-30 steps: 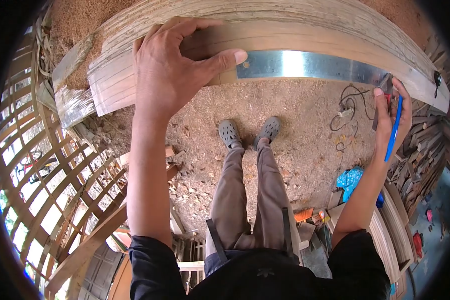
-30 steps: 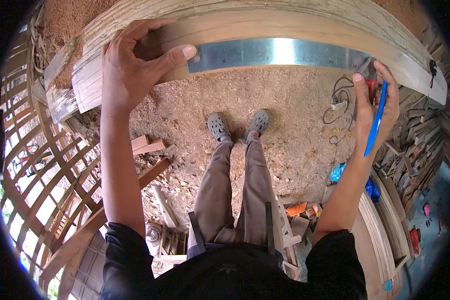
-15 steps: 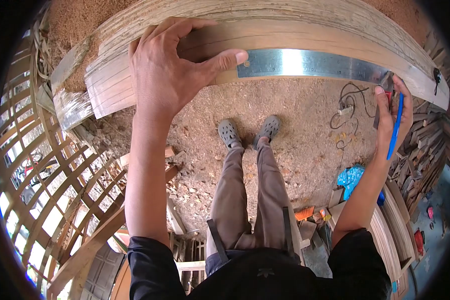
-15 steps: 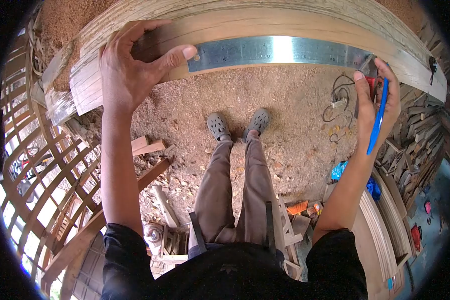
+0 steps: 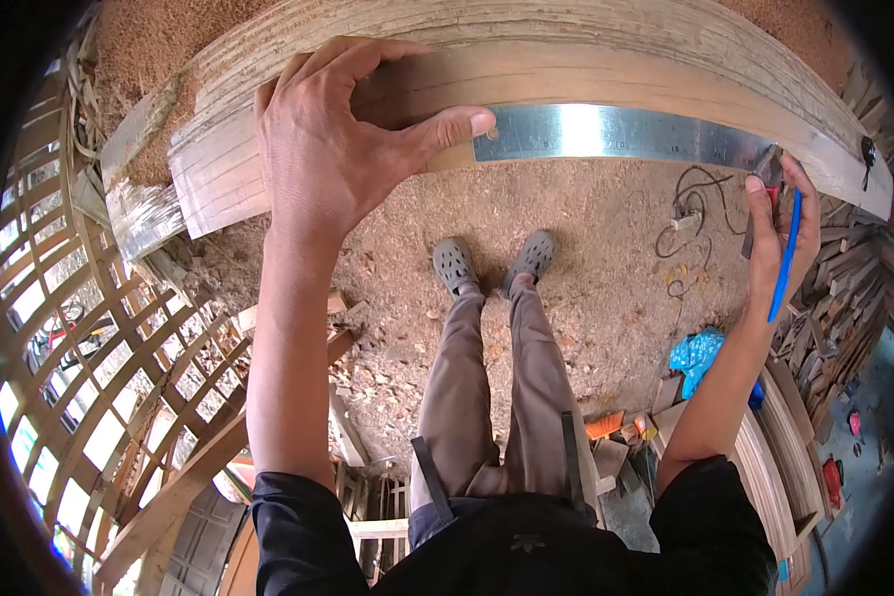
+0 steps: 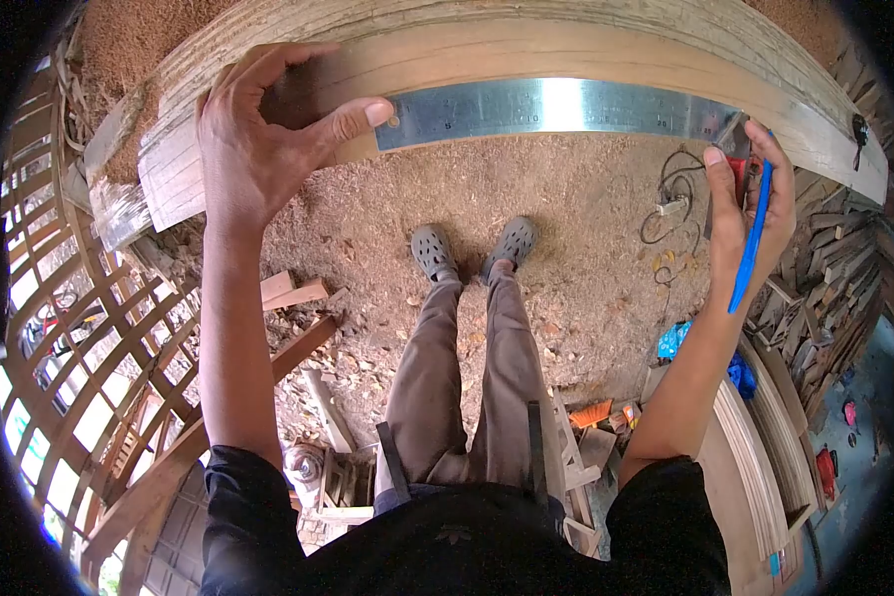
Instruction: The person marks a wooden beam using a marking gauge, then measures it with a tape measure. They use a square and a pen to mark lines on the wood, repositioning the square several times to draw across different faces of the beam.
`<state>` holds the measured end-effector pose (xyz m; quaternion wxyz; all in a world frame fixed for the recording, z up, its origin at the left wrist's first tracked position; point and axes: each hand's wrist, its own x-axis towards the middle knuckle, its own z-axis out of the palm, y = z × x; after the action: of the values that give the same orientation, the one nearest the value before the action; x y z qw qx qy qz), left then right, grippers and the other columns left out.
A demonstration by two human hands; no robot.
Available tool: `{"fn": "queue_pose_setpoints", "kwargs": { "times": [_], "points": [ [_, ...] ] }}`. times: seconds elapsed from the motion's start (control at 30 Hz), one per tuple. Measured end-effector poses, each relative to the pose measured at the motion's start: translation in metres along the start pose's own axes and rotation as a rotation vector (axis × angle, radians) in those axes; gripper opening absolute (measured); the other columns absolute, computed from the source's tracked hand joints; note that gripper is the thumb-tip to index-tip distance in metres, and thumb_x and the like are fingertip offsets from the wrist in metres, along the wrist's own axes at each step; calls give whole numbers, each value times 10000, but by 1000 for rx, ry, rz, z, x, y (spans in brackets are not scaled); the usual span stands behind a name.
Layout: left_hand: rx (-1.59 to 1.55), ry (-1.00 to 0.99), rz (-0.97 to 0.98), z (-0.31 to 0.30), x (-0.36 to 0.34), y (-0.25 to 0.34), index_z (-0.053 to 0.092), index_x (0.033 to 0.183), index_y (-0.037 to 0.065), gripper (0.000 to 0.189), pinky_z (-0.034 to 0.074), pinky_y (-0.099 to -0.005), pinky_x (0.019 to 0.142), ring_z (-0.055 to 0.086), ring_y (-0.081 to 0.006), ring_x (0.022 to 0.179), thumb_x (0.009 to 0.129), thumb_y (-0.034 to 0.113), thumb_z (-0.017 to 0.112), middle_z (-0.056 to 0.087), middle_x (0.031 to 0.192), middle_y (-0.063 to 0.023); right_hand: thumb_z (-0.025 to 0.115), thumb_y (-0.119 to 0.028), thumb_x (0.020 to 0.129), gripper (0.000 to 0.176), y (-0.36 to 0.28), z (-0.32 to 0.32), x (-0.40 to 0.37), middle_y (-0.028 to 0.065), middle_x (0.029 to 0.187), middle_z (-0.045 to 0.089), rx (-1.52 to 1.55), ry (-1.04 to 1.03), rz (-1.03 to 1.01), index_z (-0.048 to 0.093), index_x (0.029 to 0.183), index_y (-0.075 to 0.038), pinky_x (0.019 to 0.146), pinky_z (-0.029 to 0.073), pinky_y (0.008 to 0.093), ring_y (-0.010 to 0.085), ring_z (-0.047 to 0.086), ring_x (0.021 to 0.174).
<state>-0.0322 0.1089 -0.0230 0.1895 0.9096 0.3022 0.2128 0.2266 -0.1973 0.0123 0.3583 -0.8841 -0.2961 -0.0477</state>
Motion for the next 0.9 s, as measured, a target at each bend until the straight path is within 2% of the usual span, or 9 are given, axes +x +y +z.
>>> {"fn": "queue_pose_setpoints", "kwargs": {
  "times": [0.23,0.6,0.9],
  "points": [
    [-28,-18,-23,-1,1,1,790,1003,137,773,541,-460,902,715,-274,955,549,757,874,752,968,-52,854,-141,860,424,-1,2,-1,53,1231,702,38,15,-4,697,1246,-64,879,509,251,106,634,974],
    [29,-30,-25,1,-1,-1,790,1025,139,829,511,-509,951,714,-292,984,535,805,847,762,990,-66,860,-163,858,439,-1,1,-1,62,1251,696,33,12,19,696,1254,-69,886,517,261,122,639,1020],
    [17,-15,-10,1,-1,-2,791,1021,130,820,526,-496,937,716,-287,985,544,794,853,764,992,-69,869,-172,847,447,-2,2,-1,61,1241,696,16,18,34,703,1250,-73,890,518,266,126,638,1023]
  ]
}}
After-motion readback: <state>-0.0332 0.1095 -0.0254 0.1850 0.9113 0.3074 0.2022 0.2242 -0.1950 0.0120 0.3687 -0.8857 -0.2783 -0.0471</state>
